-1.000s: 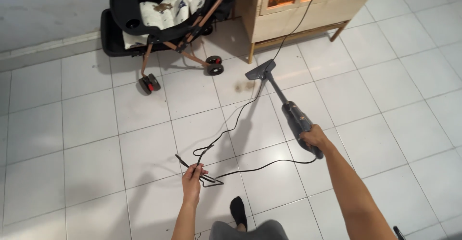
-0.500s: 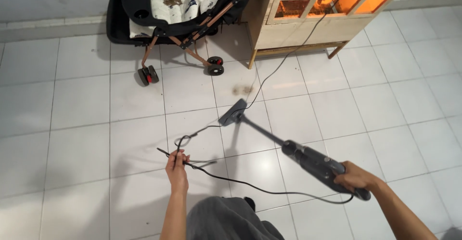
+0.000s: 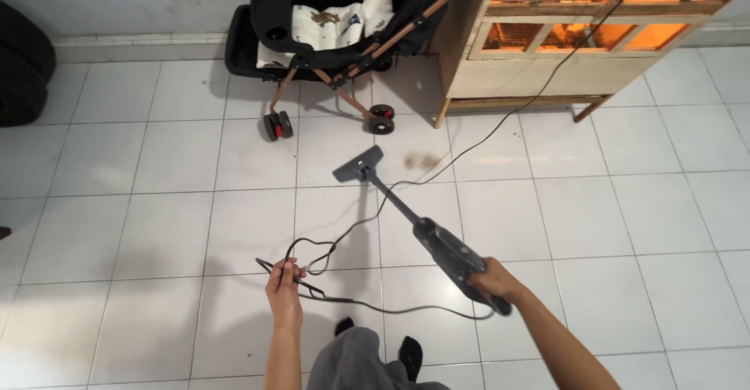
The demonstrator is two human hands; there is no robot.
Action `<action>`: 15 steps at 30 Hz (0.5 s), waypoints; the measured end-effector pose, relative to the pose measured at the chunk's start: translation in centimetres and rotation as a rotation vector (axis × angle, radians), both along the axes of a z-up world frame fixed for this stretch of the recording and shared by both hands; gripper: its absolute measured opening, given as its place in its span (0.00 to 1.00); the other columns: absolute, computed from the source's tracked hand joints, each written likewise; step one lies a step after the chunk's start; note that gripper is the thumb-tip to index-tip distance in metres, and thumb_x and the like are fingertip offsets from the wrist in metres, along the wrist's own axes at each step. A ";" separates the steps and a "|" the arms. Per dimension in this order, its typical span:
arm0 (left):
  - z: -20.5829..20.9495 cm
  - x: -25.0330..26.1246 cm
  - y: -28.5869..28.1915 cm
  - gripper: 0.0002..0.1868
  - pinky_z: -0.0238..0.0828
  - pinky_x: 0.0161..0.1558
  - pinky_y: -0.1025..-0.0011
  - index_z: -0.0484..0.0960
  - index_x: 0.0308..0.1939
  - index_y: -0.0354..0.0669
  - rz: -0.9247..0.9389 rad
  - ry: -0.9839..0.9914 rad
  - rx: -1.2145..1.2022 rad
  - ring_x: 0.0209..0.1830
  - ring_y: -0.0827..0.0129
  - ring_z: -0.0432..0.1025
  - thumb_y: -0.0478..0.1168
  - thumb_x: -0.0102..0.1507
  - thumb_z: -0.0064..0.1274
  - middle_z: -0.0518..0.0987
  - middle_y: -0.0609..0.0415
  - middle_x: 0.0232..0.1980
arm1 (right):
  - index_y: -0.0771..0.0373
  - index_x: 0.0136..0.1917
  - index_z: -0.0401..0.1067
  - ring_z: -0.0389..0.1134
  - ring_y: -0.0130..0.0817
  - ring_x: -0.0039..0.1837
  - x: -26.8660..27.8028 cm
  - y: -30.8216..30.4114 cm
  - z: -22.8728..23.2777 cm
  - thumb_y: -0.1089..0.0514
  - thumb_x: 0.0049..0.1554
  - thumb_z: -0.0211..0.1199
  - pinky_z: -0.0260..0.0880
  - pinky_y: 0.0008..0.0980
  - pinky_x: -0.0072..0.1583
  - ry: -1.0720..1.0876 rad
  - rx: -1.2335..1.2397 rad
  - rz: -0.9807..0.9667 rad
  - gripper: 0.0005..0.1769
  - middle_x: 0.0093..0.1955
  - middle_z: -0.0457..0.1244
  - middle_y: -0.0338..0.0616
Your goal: Vacuuming the tiled floor in a storage or garage area around a motorcycle and other items.
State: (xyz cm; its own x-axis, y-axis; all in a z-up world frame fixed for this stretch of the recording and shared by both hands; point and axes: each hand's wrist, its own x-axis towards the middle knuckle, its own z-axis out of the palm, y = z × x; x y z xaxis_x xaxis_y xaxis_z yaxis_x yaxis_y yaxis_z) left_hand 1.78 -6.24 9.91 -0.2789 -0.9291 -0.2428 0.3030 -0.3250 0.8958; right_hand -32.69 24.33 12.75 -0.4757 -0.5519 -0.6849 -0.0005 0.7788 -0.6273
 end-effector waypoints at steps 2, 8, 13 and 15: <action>-0.1 0.4 -0.9 0.09 0.73 0.55 0.62 0.78 0.48 0.32 0.008 0.002 0.007 0.35 0.69 0.67 0.36 0.72 0.46 0.69 0.55 0.33 | 0.75 0.41 0.74 0.61 0.33 0.23 0.0 -3.7 -0.9 0.64 0.48 0.63 0.60 0.34 0.29 -0.003 -0.020 0.012 0.10 0.23 0.62 0.47; -0.5 1.2 -6.9 0.10 0.73 0.55 0.63 0.78 0.48 0.31 0.013 0.026 0.051 0.36 0.68 0.67 0.36 0.70 0.47 0.73 0.56 0.37 | 0.73 0.36 0.67 0.58 0.33 0.23 2.7 -15.8 -5.9 0.67 0.49 0.62 0.59 0.36 0.28 -0.112 -0.237 -0.196 0.06 0.25 0.60 0.47; -2.5 2.0 -13.6 0.12 0.68 0.48 0.68 0.79 0.51 0.29 -0.053 -0.108 0.048 0.39 0.67 0.70 0.36 0.71 0.46 0.75 0.53 0.39 | 0.71 0.34 0.68 0.59 0.33 0.24 6.4 -27.6 -8.7 0.68 0.49 0.62 0.59 0.35 0.28 -0.178 -0.417 -0.486 0.05 0.25 0.60 0.46; -4.0 2.4 -16.3 0.12 0.68 0.48 0.68 0.80 0.50 0.29 -0.062 -0.150 0.050 0.39 0.67 0.71 0.36 0.70 0.46 0.76 0.52 0.40 | 0.72 0.35 0.69 0.59 0.33 0.24 7.3 -32.3 -10.1 0.68 0.49 0.62 0.59 0.35 0.28 -0.180 -0.402 -0.506 0.04 0.25 0.60 0.46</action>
State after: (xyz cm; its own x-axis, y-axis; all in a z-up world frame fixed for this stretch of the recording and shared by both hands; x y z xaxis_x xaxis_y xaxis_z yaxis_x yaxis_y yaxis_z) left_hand 4.22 -22.52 5.89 -0.2928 -0.8968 -0.3316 0.1448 -0.3844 0.9117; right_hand -25.36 -8.00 2.68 -0.6402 -0.5200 -0.5655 0.4351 0.3613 -0.8247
